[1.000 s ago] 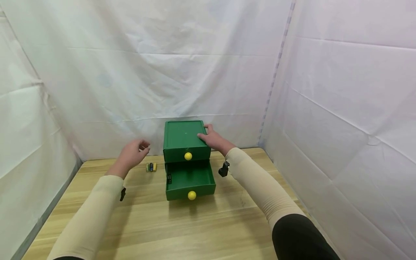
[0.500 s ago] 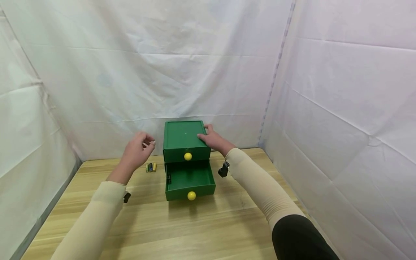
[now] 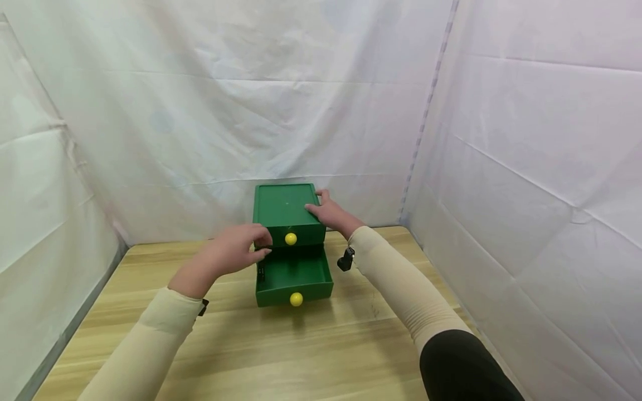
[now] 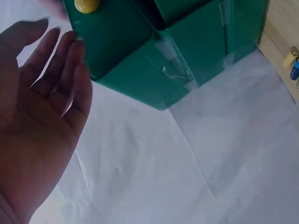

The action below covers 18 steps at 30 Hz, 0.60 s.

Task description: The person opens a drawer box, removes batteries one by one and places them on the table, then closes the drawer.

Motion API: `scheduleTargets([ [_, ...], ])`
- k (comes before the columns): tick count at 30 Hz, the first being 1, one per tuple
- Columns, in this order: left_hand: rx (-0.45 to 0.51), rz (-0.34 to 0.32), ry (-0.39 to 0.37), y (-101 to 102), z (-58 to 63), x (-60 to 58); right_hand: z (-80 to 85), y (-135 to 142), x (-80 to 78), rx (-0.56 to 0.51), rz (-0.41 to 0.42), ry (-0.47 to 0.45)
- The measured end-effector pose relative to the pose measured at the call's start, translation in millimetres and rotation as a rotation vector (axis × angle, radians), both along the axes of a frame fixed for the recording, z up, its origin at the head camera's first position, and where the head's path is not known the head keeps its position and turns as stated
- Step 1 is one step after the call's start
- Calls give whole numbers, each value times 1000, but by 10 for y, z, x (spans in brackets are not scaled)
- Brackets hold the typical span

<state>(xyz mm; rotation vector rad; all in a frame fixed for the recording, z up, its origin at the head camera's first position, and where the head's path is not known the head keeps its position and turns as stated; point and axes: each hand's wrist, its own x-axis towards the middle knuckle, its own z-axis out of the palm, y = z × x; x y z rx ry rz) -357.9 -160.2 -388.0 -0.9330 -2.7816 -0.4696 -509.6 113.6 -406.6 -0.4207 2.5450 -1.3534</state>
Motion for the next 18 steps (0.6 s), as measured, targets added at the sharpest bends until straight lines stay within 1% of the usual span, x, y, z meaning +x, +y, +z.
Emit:
scheduleTargets([
  [2,-48,-26,-51,46,-6,3,3,-2,-9,-7,-1,-3],
  [5,-79,-37,-102,90,-37,-3,1,-5,-22,-8,-1,-7],
  [12,-104,-18,-168,130,-97,16,-4,-13,-17,-12,6,-12],
  [15,-153,11,-208,178,-150,23,0,-10,-4,-17,8,-14],
  [18,-268,73,-211,251,-247,10,0,-12,-3,-13,6,-14],
])
